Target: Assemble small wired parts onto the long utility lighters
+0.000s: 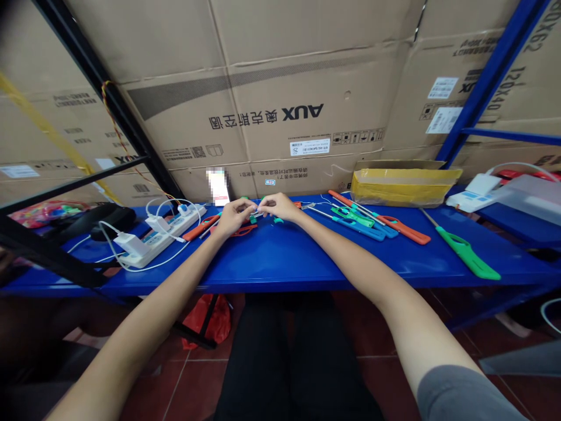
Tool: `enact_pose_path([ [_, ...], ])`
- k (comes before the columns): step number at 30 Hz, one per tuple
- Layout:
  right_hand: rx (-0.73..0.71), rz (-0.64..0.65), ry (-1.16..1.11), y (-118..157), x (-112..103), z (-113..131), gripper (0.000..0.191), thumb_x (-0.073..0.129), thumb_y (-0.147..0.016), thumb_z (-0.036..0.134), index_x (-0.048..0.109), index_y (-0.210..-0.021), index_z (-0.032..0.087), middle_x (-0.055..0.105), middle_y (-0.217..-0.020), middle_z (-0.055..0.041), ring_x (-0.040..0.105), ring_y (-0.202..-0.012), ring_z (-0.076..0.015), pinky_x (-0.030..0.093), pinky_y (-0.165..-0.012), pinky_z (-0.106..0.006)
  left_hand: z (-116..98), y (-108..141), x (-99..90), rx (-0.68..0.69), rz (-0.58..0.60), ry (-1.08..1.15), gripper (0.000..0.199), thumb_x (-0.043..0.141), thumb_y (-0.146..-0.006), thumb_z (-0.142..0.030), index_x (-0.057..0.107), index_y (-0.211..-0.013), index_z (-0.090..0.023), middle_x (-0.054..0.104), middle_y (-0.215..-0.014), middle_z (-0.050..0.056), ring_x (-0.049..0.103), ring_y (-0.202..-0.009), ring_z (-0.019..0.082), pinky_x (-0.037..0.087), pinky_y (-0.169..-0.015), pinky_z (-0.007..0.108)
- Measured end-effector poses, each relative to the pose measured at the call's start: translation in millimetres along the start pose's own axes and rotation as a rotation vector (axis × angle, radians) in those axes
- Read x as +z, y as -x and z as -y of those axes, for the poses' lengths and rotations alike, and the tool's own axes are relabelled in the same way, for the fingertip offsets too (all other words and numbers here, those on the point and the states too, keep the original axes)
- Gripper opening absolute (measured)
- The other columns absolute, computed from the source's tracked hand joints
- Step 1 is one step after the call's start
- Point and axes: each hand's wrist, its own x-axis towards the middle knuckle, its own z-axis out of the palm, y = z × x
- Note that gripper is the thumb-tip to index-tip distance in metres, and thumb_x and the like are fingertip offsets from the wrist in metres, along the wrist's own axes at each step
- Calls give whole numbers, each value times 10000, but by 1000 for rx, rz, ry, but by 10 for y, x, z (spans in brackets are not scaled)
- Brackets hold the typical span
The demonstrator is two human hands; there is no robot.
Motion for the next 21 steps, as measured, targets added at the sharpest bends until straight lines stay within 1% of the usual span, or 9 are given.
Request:
enact_pose_path([
  [5,-12,-5,34,15,-3,31,398,978,-844,568,853,-889,192,822,-766,-46,753,-713,-181,589,-661,-275,0,-3,8,-17,-7,13,456,844,-904,-650,822,-936,-196,753,-723,34,625,-597,183,490,-619,307],
  [9,-8,-14,54,26,4,58,380,956,-861,557,860,-897,191,814,-753,-44,751,-712,-187,587,-668,-282,-1,-7,4,-31,-13,17,471,854,-886,-667,815,-928,-199,766,-744,32,628,-596,178,507,-621,306],
  [16,-1,-11,64,23,18,62,327,925,-865,509,863,-898,190,817,-761,-47,755,-718,-193,574,-663,-280,1,-6,-7,-45,7,19,492,859,-871,-684,799,-923,-198,724,-708,13,623,-597,173,522,-632,305],
  [21,0,4,83,24,7,55,362,930,-850,547,872,-898,193,817,-751,-48,754,-704,-195,544,-630,-271,-23,4,-12,-49,34,26,514,866,-865,-700,805,-915,-192,736,-729,30,627,-601,173,530,-628,306],
])
